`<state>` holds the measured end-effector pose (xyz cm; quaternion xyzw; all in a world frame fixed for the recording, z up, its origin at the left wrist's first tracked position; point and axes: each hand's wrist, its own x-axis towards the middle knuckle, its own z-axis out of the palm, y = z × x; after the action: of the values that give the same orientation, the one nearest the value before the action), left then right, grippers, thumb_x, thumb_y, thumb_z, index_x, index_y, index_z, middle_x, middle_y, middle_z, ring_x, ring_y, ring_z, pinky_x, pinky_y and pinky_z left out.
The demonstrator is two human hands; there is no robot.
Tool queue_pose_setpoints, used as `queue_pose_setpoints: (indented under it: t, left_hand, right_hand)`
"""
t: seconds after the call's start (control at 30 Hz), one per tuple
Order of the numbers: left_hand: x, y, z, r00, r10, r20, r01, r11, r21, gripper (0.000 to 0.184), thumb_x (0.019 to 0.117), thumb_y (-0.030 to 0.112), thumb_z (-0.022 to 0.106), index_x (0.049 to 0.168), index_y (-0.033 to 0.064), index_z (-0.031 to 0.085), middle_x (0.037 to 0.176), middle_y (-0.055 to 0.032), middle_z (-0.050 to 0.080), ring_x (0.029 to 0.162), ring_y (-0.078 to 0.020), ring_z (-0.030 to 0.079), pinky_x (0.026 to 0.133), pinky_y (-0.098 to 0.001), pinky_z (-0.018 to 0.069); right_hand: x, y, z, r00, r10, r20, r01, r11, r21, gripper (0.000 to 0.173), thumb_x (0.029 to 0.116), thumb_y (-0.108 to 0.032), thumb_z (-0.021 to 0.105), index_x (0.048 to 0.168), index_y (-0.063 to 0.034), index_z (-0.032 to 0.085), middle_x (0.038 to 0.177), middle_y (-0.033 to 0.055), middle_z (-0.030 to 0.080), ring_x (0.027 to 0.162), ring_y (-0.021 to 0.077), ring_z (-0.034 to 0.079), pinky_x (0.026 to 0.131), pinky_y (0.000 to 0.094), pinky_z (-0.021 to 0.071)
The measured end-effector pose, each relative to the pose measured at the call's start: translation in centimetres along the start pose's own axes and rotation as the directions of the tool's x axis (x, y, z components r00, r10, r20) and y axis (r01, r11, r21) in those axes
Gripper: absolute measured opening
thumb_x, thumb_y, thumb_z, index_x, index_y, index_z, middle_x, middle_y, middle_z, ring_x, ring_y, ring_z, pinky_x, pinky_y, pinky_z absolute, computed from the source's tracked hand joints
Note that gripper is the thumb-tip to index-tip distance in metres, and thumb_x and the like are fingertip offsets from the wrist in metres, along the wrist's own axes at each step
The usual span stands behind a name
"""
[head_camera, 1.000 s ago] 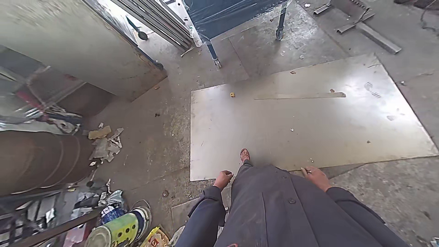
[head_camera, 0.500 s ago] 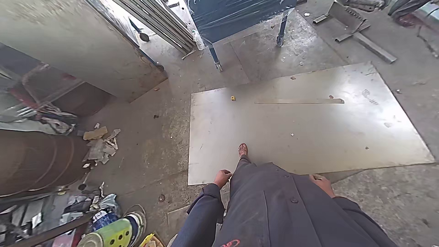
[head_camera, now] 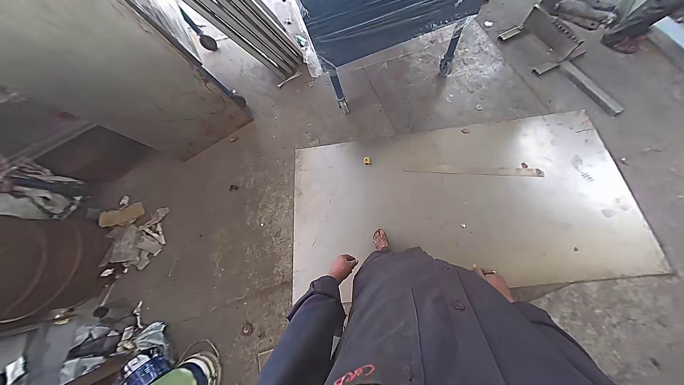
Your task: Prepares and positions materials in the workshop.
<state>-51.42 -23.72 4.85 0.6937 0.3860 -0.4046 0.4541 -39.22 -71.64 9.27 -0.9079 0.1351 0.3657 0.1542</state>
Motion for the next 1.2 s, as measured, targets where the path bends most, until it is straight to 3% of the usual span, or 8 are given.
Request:
queue_pose_setpoints:
  t: [0.17,0.33,0.37,0.5,0.8,0.9,1.0,1.2]
  left_hand:
    - [1.9,4.7,-8.0,0.995,0.087,-0.040,-0.086,0.996,0.027,0.037,0.1057,0.030,0.058,0.129,0.0025,0.067,0.118,-0.0180,0.071,0.101,-0.0268,0.070,0.092,-0.0467,0.0554]
    - [3.3,6.0,-12.8,0.992,0.084,-0.093,-0.086,0.996,-0.019,0.037,0.1059,0.030,0.057,0.131,0.0032,0.066,0.119,-0.0168,0.071,0.102,-0.0261,0.070,0.092,-0.0465,0.0555]
    - [3.4,5.8,-13.3,0.993,0.073,-0.097,-0.077,0.996,-0.038,0.037,0.1061,0.030,0.057,0.131,0.0034,0.065,0.120,-0.0165,0.070,0.102,-0.0259,0.070,0.092,-0.0462,0.0554]
    - [4.0,3.6,-12.7,0.998,0.012,-0.064,-0.017,0.996,-0.085,0.038,0.1063,0.030,0.057,0.132,0.0030,0.065,0.122,-0.0182,0.070,0.107,-0.0290,0.070,0.095,-0.0489,0.0549]
    - [4.6,-1.0,-8.5,0.995,-0.090,0.037,0.092,0.994,-0.064,0.039,0.1059,0.032,0.058,0.131,0.0036,0.066,0.120,-0.0182,0.071,0.105,-0.0298,0.070,0.093,-0.0502,0.0545]
    - [4.8,-0.2,-8.1,0.996,-0.075,0.040,0.077,0.996,-0.055,0.039,0.1058,0.033,0.058,0.131,0.0037,0.066,0.119,-0.0177,0.071,0.105,-0.0299,0.070,0.092,-0.0506,0.0548]
    - [4.9,1.5,-8.1,0.998,-0.045,0.035,0.047,0.997,-0.055,0.038,0.1060,0.032,0.057,0.131,0.0039,0.066,0.119,-0.0178,0.071,0.103,-0.0288,0.070,0.091,-0.0495,0.0545]
    - [5.0,5.3,-7.9,0.999,0.027,0.022,-0.026,0.998,-0.065,0.037,0.1061,0.030,0.057,0.131,0.0032,0.066,0.119,-0.0175,0.070,0.103,-0.0269,0.070,0.092,-0.0470,0.0548]
  right_hand:
    - [3.7,-11.3,-1.0,0.979,-0.205,-0.019,0.206,0.978,0.036,0.054,0.1110,-0.044,0.039,0.109,-0.0054,0.076,0.113,0.0201,0.074,0.115,0.0362,0.067,0.102,0.0582,0.0472]
    - [3.3,-19.6,-1.3,0.923,-0.385,-0.009,0.385,0.923,0.015,0.040,0.1076,-0.033,0.047,0.110,-0.0041,0.075,0.113,0.0189,0.073,0.115,0.0330,0.067,0.101,0.0539,0.0478]
    - [3.5,-20.1,-1.2,0.899,-0.437,0.007,0.437,0.899,0.001,0.038,0.1062,-0.031,0.050,0.115,-0.0051,0.076,0.117,0.0178,0.074,0.117,0.0318,0.067,0.104,0.0518,0.0478]
    - [4.4,-19.5,-1.4,0.897,-0.433,0.088,0.433,0.901,0.013,0.034,0.1041,-0.030,0.055,0.124,-0.0105,0.075,0.125,0.0132,0.072,0.122,0.0265,0.065,0.109,0.0480,0.0472]
    - [5.2,-13.0,-3.3,0.995,-0.099,0.019,0.100,0.995,-0.029,0.029,0.1014,-0.033,0.063,0.115,-0.0125,0.077,0.118,0.0171,0.073,0.118,0.0341,0.066,0.103,0.0579,0.0479]
    - [5.2,-11.8,-3.6,0.998,-0.031,0.050,0.032,0.999,-0.031,0.040,0.1060,-0.041,0.055,0.115,-0.0079,0.075,0.116,0.0200,0.073,0.115,0.0368,0.067,0.101,0.0589,0.0476]
    - [4.6,-12.0,-3.6,0.997,-0.001,0.083,0.009,0.996,-0.094,0.053,0.1109,-0.045,0.041,0.106,-0.0015,0.071,0.104,0.0232,0.071,0.104,0.0389,0.067,0.091,0.0588,0.0494]
    - [5.2,-12.9,-3.4,0.989,-0.072,0.126,0.089,0.987,-0.132,0.050,0.1127,-0.039,0.038,0.115,0.0006,0.069,0.114,0.0242,0.070,0.114,0.0388,0.066,0.099,0.0566,0.0486]
